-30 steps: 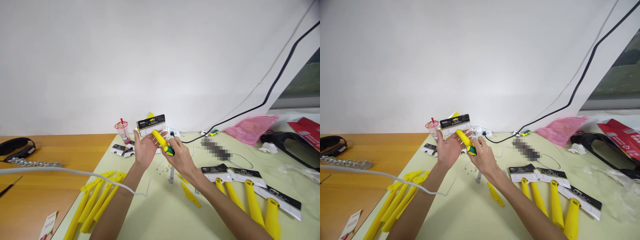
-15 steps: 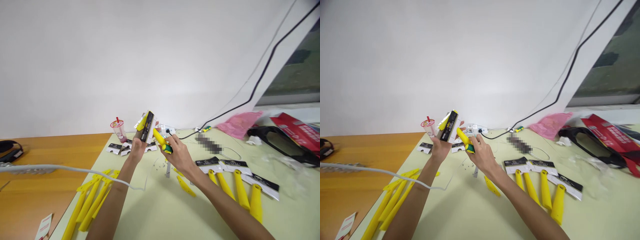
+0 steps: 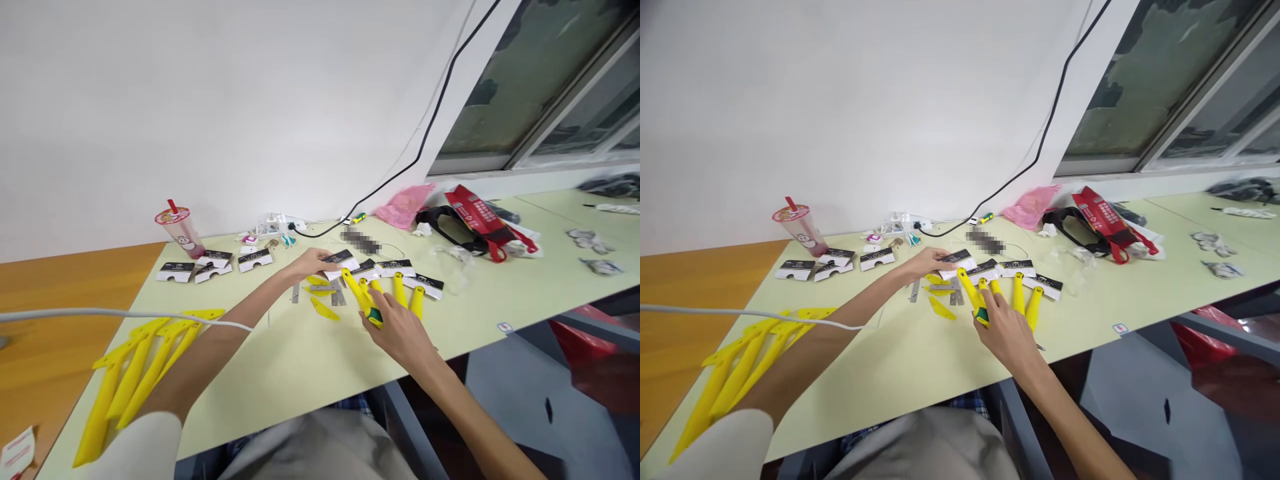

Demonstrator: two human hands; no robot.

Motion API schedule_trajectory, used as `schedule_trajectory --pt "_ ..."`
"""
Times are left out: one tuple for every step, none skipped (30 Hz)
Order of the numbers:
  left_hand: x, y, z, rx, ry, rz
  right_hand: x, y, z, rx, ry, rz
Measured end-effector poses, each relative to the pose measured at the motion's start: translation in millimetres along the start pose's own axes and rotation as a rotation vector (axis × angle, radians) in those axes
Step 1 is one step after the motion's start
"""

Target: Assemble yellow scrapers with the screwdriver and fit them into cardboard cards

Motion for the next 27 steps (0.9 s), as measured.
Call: schedule_trajectory --pt "7 11 -12 0.041 -0.023 -0.042 -4 4 7 0.064 0.025 0.047" --pt "12 22 -23 0.072 -0.034 -0.07 -7 8 13 0.125 0.044 0.089" --pt "16 32 -33 0.102 -0.04 -0.103 -8 11 18 0.179 0.061 0.125" --pt "20 41 -42 0.124 -0.039 -0.139 -9 14 21 0.221 0.073 0.152" --pt "22 49 -50 0.134 -0.03 -0.169 -9 17 23 0.253 0.08 0.168" --pt "24 56 -56 0.143 -0.018 -0.196 -8 19 24 0.273 0.082 0.176" --pt "26 62 -62 0.156 -0.005 -0.216 -8 20 24 0.283 0.08 0.179" --pt "27 67 -67 0.169 0.007 -0.232 -8 21 23 0.284 0.077 0.18" --pt "28 71 -71 0.182 0.019 -0.243 -9 22 21 0.283 0.071 0.181" --pt "29 75 -75 0.194 0.032 -0.252 -11 22 18 0.283 0.062 0.185" --pt "31 77 -78 0.204 0.047 -0.257 -13 22 16 0.286 0.05 0.192" --pt "32 79 -80 0.212 0.062 -0.262 -16 21 13 0.294 0.035 0.204" --pt "33 80 -81 0.217 0.077 -0.265 -19 21 11 0.307 0.017 0.218" --pt "35 79 -81 0.218 0.093 -0.268 -21 21 9 0.322 -0.006 0.236" --pt "37 78 -81 0.213 0.108 -0.271 -23 21 7 0.34 -0.034 0.253" --pt "39 75 -79 0.201 0.123 -0.275 -23 22 5 0.36 -0.064 0.271" --pt "42 72 -77 0.185 0.137 -0.281 -23 23 3 0.381 -0.096 0.286" --pt "44 68 -74 0.166 0.15 -0.289 -21 24 2 0.399 -0.127 0.299" --pt "46 65 -71 0.147 0.161 -0.299 -19 25 0 0.414 -0.153 0.308" --pt "47 62 -69 0.131 0.17 -0.31 -16 27 -1 0.424 -0.172 0.314" --pt "47 59 -66 0.12 0.176 -0.32 -14 28 -3 0.43 -0.183 0.316" --pt "46 55 -63 0.114 0.181 -0.329 -12 28 -4 0.431 -0.186 0.316" --pt "42 51 -60 0.11 0.186 -0.337 -11 29 -5 0.429 -0.185 0.314" --pt "37 45 -57 0.111 0.192 -0.342 -12 29 -6 0.428 -0.181 0.313" --pt "30 36 -53 0.102 0.198 -0.349 -14 30 -7 0.427 -0.175 0.311" --pt "22 23 -47 0.084 0.21 -0.356 -17 31 -7 0.423 -0.172 0.31" --pt "11 7 -38 0.065 0.223 -0.359 -21 31 -8 0.42 -0.171 0.308"
Point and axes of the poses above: each hand's wrist, its own z-axis away from the middle knuckle, its own y-axis out of the palm, x = y × z, the point moved 3 cm from there along -z, towards the middle knuckle, and after that the axes turned 13 degrees about -x, right-handed, at the moved point
